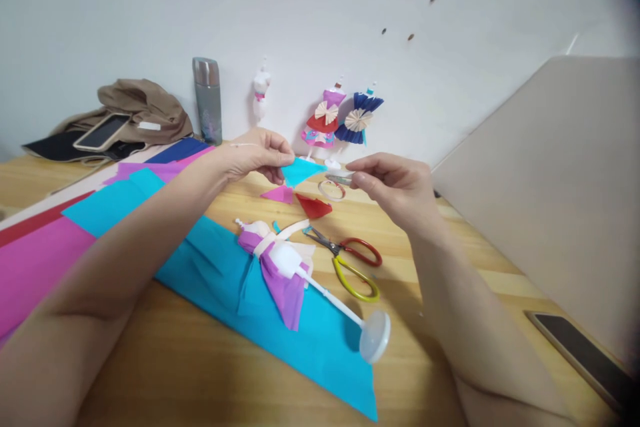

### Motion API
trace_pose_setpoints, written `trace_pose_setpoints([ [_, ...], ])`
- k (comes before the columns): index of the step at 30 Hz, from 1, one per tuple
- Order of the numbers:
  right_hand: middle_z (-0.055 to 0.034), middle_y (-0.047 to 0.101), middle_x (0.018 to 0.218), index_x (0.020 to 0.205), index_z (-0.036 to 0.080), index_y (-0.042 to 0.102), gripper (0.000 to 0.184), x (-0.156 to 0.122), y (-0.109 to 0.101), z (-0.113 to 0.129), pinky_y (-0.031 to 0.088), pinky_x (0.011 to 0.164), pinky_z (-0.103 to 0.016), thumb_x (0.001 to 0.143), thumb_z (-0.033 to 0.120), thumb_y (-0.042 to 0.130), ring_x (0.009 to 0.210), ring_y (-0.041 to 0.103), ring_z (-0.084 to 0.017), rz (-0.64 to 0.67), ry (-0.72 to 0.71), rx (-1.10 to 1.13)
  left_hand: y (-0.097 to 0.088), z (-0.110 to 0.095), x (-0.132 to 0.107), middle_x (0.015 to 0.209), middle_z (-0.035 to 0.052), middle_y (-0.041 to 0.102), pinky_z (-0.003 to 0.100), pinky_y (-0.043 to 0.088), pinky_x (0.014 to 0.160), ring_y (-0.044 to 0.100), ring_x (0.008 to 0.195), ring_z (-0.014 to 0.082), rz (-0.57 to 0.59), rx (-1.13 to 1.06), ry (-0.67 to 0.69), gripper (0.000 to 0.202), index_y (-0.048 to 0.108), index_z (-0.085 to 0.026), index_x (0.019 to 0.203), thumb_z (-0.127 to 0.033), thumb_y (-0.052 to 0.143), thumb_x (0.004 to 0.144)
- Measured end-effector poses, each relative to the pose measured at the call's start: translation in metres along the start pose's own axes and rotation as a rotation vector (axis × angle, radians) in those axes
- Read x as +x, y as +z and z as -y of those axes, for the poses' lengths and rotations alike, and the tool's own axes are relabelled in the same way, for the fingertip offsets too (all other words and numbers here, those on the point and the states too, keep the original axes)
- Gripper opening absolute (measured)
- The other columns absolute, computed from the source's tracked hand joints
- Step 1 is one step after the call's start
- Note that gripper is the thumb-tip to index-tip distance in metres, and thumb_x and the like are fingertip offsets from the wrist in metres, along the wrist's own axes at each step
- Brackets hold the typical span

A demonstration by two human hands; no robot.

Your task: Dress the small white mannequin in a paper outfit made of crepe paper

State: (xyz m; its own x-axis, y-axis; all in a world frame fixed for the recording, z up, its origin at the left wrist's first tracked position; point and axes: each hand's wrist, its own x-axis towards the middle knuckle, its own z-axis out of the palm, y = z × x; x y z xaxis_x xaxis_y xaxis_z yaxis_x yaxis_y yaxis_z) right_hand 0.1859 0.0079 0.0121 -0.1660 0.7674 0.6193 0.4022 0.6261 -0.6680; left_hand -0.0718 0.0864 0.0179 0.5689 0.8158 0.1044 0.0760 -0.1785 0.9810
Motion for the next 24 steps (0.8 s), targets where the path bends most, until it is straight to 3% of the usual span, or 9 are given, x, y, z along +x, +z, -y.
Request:
trace_pose_setpoints([
  [4,-0.0001,0.075,0.072,0.085,0.031,0.079,0.005,-0.004,0.001,0.003,0.055,0.052,-0.032,0.081,0.028,0.080,0.062,0.069,-0.020,-0.012,-0.023,-0.020,-0.002,0.001,-0.001,0.068,0.0044,0.074,0.026,0.058,0.062,0.069,0.059,0.0163,0.086,0.093,-0.049,0.035,0.077,-0.014,0.100,-0.031,0.085,0.070],
  [9,-0.0003,0.076,0.076,0.088,0.032,0.080,0.010,-0.008,-0.001,0.010,0.057,0.056,-0.034,0.082,0.024,0.077,0.065,0.070,-0.021,-0.005,-0.039,-0.068,-0.001,-0.002,-0.003,0.093,0.0075,0.079,0.025,0.055,0.080,0.072,0.085,0.0177,0.103,0.214,0.022,0.028,0.081,-0.014,0.091,-0.031,0.085,0.070],
  [11,-0.0006,0.076,0.076,0.087,0.031,0.080,0.008,-0.009,-0.001,0.012,0.058,0.056,-0.034,0.083,0.025,0.076,0.066,0.070,-0.021,0.011,-0.046,-0.084,0.002,-0.003,-0.003,0.094,0.0057,0.079,0.025,0.054,0.083,0.071,0.088,0.0179,0.103,0.236,0.071,0.027,0.082,-0.015,0.092,-0.029,0.086,0.069],
  [18,-0.0016,0.076,0.077,0.086,0.029,0.079,0.006,-0.010,-0.001,0.016,0.056,0.058,-0.033,0.082,0.033,0.078,0.066,0.070,-0.020,0.051,-0.031,-0.095,0.021,0.000,-0.003,0.061,-0.0014,0.066,0.020,0.042,0.054,0.054,0.054,0.0093,0.256,0.272,0.167,0.024,0.082,-0.016,0.096,-0.027,0.080,0.074],
  [21,-0.0018,0.076,0.077,0.084,0.027,0.078,0.010,-0.010,0.000,0.021,0.056,0.059,-0.033,0.082,0.037,0.078,0.067,0.070,-0.020,0.066,0.002,-0.108,0.025,0.008,-0.001,0.056,-0.0023,0.062,0.018,0.037,0.046,0.050,0.047,0.0077,0.261,0.243,0.120,0.025,0.078,-0.014,0.099,-0.026,0.078,0.078],
  [24,-0.0019,0.076,0.077,0.084,0.026,0.076,0.011,-0.010,0.000,0.024,0.056,0.061,-0.033,0.082,0.036,0.077,0.068,0.070,-0.020,0.082,0.032,-0.122,0.027,0.015,0.002,0.055,-0.0018,0.062,0.018,0.041,0.045,0.056,0.047,0.0096,0.341,0.135,0.063,0.023,0.071,-0.012,0.097,-0.026,0.077,0.080],
])
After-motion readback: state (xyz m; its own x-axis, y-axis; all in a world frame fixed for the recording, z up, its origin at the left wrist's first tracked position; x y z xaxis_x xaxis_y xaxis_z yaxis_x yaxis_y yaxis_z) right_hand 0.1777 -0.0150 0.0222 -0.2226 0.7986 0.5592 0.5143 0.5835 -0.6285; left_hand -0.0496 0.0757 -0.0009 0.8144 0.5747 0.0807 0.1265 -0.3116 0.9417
